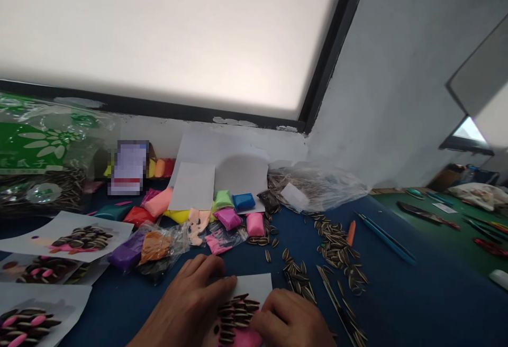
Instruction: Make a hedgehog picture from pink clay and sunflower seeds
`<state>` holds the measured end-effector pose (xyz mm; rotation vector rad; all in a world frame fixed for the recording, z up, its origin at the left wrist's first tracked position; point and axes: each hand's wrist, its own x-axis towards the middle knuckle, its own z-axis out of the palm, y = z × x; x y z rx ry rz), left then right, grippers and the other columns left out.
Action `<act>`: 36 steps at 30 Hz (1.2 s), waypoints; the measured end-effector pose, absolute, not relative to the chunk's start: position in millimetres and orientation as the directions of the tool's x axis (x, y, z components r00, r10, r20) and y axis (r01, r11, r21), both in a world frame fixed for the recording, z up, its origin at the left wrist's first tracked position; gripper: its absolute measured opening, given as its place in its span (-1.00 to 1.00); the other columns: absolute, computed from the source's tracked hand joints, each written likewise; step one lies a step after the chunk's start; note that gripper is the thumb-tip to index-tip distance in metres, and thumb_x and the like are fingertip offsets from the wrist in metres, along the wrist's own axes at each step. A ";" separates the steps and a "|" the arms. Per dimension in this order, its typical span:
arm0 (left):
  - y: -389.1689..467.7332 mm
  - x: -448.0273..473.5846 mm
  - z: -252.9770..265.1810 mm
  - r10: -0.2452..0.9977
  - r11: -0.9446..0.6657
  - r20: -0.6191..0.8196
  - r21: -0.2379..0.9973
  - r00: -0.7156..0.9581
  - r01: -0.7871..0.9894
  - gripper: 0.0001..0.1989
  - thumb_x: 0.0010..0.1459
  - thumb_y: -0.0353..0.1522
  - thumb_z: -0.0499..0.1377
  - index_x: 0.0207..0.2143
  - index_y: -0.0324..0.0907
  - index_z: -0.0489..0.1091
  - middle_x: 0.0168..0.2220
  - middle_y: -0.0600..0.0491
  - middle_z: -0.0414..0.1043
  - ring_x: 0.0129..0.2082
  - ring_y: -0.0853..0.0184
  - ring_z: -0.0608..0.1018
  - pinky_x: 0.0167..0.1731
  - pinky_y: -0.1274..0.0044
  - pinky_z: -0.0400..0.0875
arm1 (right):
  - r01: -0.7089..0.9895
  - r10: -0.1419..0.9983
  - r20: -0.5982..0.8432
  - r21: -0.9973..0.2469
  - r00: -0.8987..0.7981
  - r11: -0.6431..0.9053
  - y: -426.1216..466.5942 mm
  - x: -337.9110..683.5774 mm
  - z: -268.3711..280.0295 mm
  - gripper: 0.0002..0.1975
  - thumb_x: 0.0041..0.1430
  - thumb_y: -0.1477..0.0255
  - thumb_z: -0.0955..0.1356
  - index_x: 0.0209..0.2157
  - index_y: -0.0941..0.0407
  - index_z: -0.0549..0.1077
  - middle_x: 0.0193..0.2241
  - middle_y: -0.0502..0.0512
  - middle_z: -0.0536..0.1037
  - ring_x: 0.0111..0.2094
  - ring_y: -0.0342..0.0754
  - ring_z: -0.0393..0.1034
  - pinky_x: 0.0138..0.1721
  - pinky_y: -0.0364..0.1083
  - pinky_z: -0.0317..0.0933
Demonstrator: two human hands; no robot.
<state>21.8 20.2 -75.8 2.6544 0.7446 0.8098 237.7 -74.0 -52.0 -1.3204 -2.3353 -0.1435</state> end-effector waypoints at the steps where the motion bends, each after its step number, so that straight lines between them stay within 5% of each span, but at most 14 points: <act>1: 20.3 21.3 -75.8 0.545 -0.831 0.436 0.393 0.716 0.393 -0.79 0.29 -0.41 0.14 -0.09 -0.04 0.50 -0.22 0.00 0.39 -0.29 0.18 0.41 -0.34 0.44 0.29 | 0.839 0.788 0.430 -0.117 -0.440 0.532 -73.7 237.6 -53.5 -0.85 0.32 0.52 0.31 -0.38 0.07 0.39 -0.51 -0.04 0.41 -0.53 -0.15 0.35 -0.52 -0.16 0.07; 11: 19.5 21.1 -77.0 0.562 -0.819 0.412 0.403 0.717 0.409 -0.77 0.22 -0.45 0.18 -0.10 -0.03 0.48 -0.20 0.00 0.38 -0.27 0.15 0.41 -0.32 0.40 0.28 | 0.867 0.791 0.423 -0.024 -0.441 0.497 -72.5 234.9 -61.5 -0.83 0.15 0.57 0.39 -0.44 0.07 0.34 -0.51 -0.07 0.36 -0.53 -0.17 0.31 -0.54 -0.14 -0.03; 19: 21.2 19.6 -81.6 0.551 -0.825 0.409 0.400 0.728 0.400 -0.71 0.25 -0.48 0.17 -0.03 -0.02 0.46 -0.17 -0.02 0.37 -0.25 0.14 0.41 -0.30 0.37 0.29 | 0.883 0.793 0.434 0.008 -0.426 0.470 -72.3 234.9 -72.1 -0.81 0.24 0.48 0.39 -0.45 0.07 0.35 -0.50 -0.08 0.37 -0.52 -0.17 0.29 -0.51 -0.13 -0.05; 28: 19.1 19.4 -77.8 0.549 -0.829 0.420 0.385 0.722 0.406 -0.75 0.25 -0.46 0.17 -0.05 -0.03 0.46 -0.17 0.00 0.39 -0.25 0.17 0.40 -0.29 0.42 0.28 | 0.897 0.827 0.400 -0.031 -0.394 0.442 -74.8 233.0 -59.5 -0.82 0.15 0.59 0.38 -0.41 0.05 0.33 -0.49 -0.10 0.36 -0.53 -0.18 0.31 -0.53 -0.13 -0.06; 36: 20.3 21.8 -79.3 0.527 -0.846 0.428 0.344 0.735 0.407 -0.81 0.22 -0.32 0.24 -0.10 -0.07 0.47 -0.22 0.00 0.38 -0.30 0.17 0.41 -0.33 0.43 0.25 | 0.916 0.879 0.374 -0.150 -0.295 0.371 -79.8 253.2 -37.5 -0.79 0.30 0.61 0.24 -0.37 0.05 0.36 -0.45 -0.05 0.41 -0.51 -0.17 0.33 -0.52 -0.17 0.02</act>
